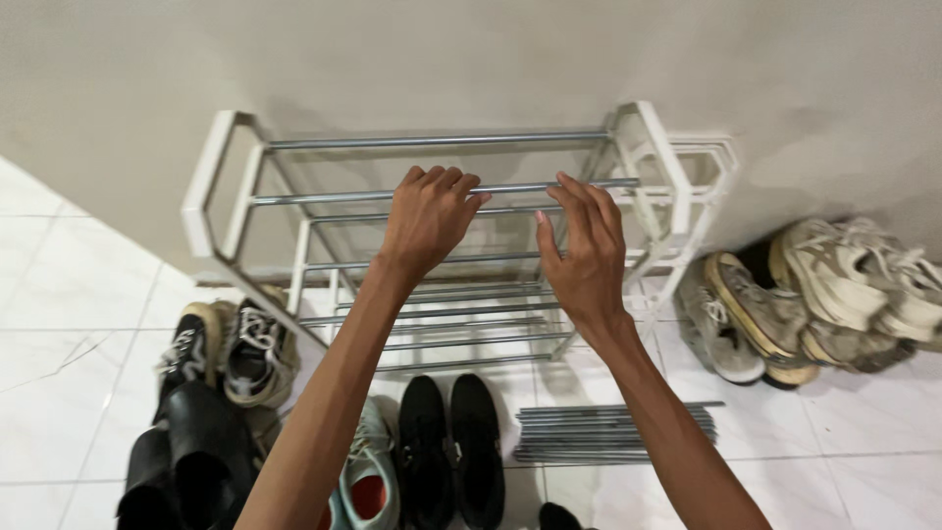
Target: The person assembles a white plastic shoe rack by inserting metal rods into the side frames. They repeatedly pick up rods from the floor and insert them into slots on both sides of the rack, securing them in place.
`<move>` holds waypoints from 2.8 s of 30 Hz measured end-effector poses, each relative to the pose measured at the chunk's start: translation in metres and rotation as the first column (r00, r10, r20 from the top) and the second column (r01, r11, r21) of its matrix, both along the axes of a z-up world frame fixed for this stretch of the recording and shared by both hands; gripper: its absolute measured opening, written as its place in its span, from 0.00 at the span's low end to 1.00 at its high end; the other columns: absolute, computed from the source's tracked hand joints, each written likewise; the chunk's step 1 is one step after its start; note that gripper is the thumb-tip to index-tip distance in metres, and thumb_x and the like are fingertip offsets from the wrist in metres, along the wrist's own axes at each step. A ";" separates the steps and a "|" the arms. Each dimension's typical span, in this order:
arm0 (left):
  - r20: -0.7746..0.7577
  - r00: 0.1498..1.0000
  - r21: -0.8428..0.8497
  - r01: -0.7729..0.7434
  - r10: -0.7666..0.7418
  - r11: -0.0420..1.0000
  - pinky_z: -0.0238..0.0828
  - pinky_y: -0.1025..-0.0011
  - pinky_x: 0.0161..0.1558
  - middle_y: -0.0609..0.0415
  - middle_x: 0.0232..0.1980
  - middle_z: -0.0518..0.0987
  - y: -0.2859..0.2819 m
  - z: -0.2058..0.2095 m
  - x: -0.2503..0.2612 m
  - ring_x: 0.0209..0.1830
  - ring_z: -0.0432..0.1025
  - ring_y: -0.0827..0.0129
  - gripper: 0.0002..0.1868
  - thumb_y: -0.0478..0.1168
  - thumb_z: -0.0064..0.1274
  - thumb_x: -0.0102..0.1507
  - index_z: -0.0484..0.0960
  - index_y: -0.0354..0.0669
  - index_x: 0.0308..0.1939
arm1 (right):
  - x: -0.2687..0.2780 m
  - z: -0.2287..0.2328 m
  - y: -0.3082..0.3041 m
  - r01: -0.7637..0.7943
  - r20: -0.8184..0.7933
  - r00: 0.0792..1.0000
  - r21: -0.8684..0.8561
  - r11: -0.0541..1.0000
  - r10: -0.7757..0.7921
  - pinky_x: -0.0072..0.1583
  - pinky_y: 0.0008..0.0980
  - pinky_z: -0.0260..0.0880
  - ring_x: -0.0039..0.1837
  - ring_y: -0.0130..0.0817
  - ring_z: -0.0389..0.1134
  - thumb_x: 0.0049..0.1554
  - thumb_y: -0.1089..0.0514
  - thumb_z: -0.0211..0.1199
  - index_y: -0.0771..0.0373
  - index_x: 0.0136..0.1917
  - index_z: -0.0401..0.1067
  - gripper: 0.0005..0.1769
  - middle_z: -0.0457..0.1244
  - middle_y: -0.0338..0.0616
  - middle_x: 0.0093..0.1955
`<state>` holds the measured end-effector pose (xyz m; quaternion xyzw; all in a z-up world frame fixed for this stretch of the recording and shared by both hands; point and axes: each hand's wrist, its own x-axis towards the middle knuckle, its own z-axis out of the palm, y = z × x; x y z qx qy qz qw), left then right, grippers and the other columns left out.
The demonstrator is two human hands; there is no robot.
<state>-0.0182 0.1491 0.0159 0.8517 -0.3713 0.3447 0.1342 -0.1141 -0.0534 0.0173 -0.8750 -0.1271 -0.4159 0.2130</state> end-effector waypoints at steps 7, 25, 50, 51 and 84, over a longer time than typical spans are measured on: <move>0.009 0.995 -0.038 -0.103 0.104 0.994 0.68 0.62 0.44 0.53 0.34 0.82 0.064 0.006 -0.012 0.39 0.75 0.61 0.10 0.42 0.55 0.68 0.85 0.39 0.38 | 0.035 -0.005 0.037 -0.110 -0.019 0.994 -0.112 0.988 0.109 0.73 0.50 0.62 0.69 0.51 0.65 0.61 0.62 0.67 0.70 0.64 0.71 0.20 0.66 0.53 0.66; -0.107 0.928 -0.461 -0.365 0.357 0.809 0.67 0.52 0.63 0.27 0.70 0.68 0.185 -0.002 -0.058 0.68 0.65 0.42 0.36 0.37 0.55 0.69 0.55 0.30 0.76 | 0.095 -0.012 0.213 -0.394 -0.037 0.917 -0.241 0.887 0.398 0.54 0.44 0.67 0.52 0.44 0.68 0.62 0.59 0.66 0.68 0.59 0.75 0.14 0.68 0.49 0.48; -0.356 0.907 -0.638 -0.412 0.225 0.651 0.71 0.53 0.32 0.40 0.30 0.79 0.160 -0.010 -0.062 0.29 0.76 0.45 0.08 0.32 0.52 0.67 0.73 0.36 0.49 | 0.129 0.023 0.222 -0.510 -0.577 0.741 -0.152 0.846 0.343 0.40 0.50 0.65 0.33 0.50 0.67 0.66 0.41 0.53 0.56 0.51 0.78 0.20 0.65 0.48 0.27; -0.351 0.910 -0.639 -0.406 0.222 0.653 0.71 0.53 0.32 0.40 0.30 0.79 0.161 -0.009 -0.061 0.29 0.76 0.45 0.07 0.32 0.53 0.67 0.73 0.36 0.49 | 0.131 0.025 0.222 -0.525 -0.589 0.722 -0.123 0.842 0.364 0.41 0.51 0.66 0.34 0.50 0.68 0.65 0.41 0.53 0.56 0.51 0.78 0.20 0.65 0.47 0.27; -0.253 0.935 -0.635 -0.355 0.250 0.686 0.71 0.56 0.28 0.42 0.29 0.79 0.157 -0.019 -0.053 0.26 0.76 0.48 0.08 0.32 0.54 0.66 0.71 0.36 0.45 | 0.121 -0.009 0.212 -0.370 -0.123 0.928 -0.398 0.840 0.351 0.30 0.38 0.62 0.31 0.38 0.67 0.66 0.48 0.59 0.62 0.44 0.73 0.16 0.65 0.43 0.31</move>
